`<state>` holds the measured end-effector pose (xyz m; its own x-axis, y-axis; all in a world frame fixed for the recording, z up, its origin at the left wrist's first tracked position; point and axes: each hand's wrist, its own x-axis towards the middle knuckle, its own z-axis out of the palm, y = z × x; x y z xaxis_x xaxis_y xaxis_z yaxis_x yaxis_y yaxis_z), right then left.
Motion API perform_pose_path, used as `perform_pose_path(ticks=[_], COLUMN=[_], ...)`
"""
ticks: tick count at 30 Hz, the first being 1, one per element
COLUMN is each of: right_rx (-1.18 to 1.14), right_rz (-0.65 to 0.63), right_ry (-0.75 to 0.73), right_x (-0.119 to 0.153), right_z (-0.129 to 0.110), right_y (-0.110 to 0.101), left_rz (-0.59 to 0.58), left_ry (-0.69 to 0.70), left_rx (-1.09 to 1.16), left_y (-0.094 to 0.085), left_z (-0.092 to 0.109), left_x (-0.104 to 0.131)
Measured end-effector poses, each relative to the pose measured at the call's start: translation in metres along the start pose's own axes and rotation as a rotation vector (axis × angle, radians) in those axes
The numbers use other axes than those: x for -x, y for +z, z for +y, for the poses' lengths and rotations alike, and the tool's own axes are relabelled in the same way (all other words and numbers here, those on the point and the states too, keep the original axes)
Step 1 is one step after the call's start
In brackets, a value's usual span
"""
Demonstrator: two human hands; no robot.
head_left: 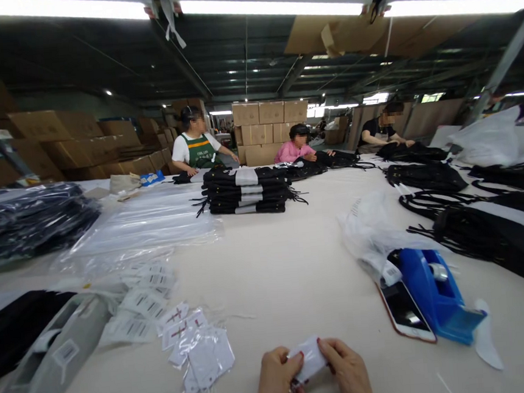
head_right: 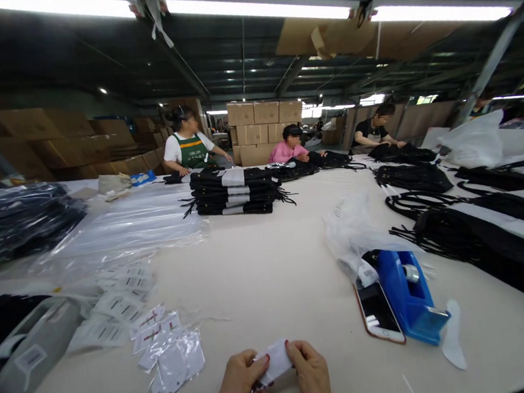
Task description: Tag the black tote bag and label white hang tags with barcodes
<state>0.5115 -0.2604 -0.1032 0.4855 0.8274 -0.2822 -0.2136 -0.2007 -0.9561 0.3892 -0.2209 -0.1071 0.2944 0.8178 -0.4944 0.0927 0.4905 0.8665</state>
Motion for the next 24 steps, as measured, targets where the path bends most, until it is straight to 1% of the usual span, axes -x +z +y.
perform_pose_path(ticks=[2,4,7,11,15,17,18,19,20,21,22,23,24], right_rx=[-0.01,0.02,0.124,0.286,0.506,0.613,0.672,0.733,0.795,0.854,0.908,0.955,0.996], right_rz=[0.041,0.044,0.033,0.075,0.11,0.138,0.151,0.163,0.173,0.177,0.178,0.184,0.201], right_ry=[0.015,0.008,-0.027,-0.083,-0.19,-0.232,-0.25,-0.271,-0.295,-0.317,-0.339,-0.366,-0.395], right_x=[0.0,-0.001,-0.005,-0.011,-0.014,-0.013,-0.012,-0.011,-0.01,-0.009,-0.009,-0.009,-0.011], right_z=[0.002,0.003,0.006,0.009,0.011,0.013,0.015,0.017,0.019,0.021,0.023,0.024,0.024], right_y=[-0.006,-0.01,-0.014,-0.016,-0.018,-0.018,-0.018,-0.017,-0.016,-0.016,-0.016,-0.018,-0.022], left_rz=[0.056,0.059,0.076,0.155,0.236,0.323,0.372,0.408,0.409,0.376,0.314,0.243,0.198], left_ry=[-0.024,-0.05,-0.05,0.007,0.151,0.267,0.36,0.488,0.64,0.8,0.945,1.059,1.156], left_rx=[0.003,-0.031,-0.171,-0.482,-0.943,-1.156,-1.232,-1.28,-1.304,-1.306,-1.297,-1.291,-1.287], left_y=[0.002,0.003,0.002,0.0,0.0,0.001,0.0,-0.001,-0.004,-0.007,-0.01,-0.014,-0.018], left_z=[0.001,0.001,0.0,0.006,0.011,0.007,0.004,-0.001,-0.008,-0.015,-0.022,-0.03,-0.036], left_x=[0.002,0.0,-0.006,-0.013,-0.009,-0.006,-0.005,-0.005,-0.007,-0.009,-0.013,-0.018,-0.023])
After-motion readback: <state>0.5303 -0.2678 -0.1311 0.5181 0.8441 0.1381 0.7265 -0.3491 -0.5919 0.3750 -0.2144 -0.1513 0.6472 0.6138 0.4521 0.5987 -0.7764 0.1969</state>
